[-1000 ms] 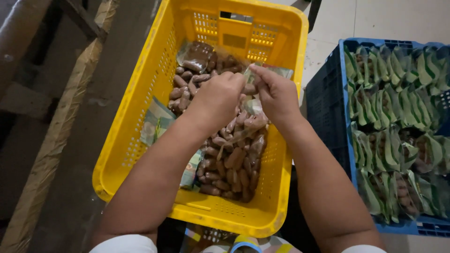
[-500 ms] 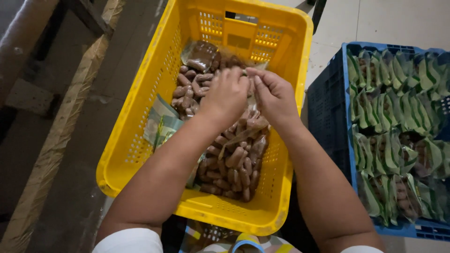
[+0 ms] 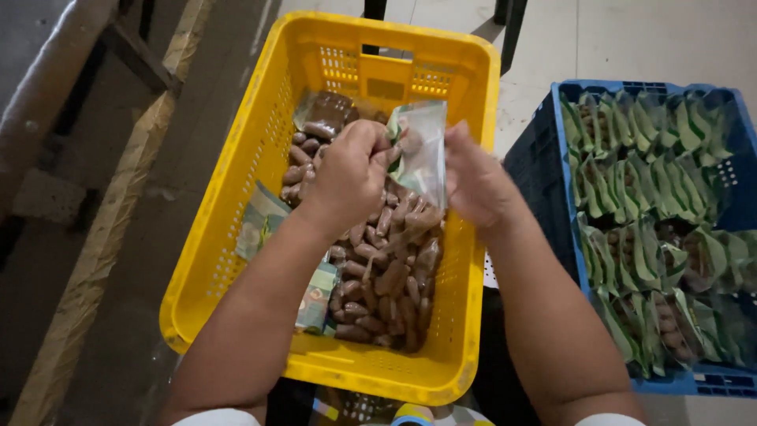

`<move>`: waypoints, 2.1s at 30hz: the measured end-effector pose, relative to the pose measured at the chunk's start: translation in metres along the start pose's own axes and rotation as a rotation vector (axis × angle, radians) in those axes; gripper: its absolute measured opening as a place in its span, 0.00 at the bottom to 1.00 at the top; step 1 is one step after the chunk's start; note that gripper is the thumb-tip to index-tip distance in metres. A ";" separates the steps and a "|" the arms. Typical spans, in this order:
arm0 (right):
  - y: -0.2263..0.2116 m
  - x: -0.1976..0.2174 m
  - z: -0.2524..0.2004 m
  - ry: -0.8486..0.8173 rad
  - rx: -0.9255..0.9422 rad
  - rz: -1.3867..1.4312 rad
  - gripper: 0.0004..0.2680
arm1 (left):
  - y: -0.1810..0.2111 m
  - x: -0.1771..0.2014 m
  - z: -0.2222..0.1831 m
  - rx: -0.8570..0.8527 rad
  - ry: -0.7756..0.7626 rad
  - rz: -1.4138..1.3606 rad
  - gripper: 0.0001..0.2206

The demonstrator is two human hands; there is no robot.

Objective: The person packs tamarind pods from a yellow crate into small plastic bags by hand and places the filled bags back into the crate.

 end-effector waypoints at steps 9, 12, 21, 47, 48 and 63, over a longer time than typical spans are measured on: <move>0.025 0.014 -0.001 0.206 -0.057 0.182 0.07 | -0.002 0.006 0.003 0.094 -0.153 -0.107 0.07; 0.015 0.004 -0.007 0.286 -0.035 0.077 0.07 | 0.000 0.003 -0.001 0.120 -0.212 -0.106 0.08; 0.011 -0.013 -0.013 0.237 -0.105 0.084 0.10 | -0.021 0.001 -0.004 0.098 -0.276 -0.037 0.04; 0.019 0.002 -0.009 0.172 -0.109 0.102 0.13 | -0.004 0.007 -0.001 0.287 -0.303 -0.171 0.10; 0.021 0.004 -0.009 0.166 -0.114 0.061 0.13 | -0.007 0.005 -0.002 0.325 -0.325 -0.157 0.09; 0.008 -0.030 -0.015 0.216 -0.152 0.007 0.11 | -0.017 -0.010 -0.003 0.100 -0.275 0.171 0.06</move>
Point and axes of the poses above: each hand's wrist, its own z-axis towards the middle knuckle, its own x-axis out of the back of the hand, y = z × x, the point moved 7 cm from there along z, towards the middle knuckle, and after that the axes turned 15 degrees about -y, right-handed, at the moved point
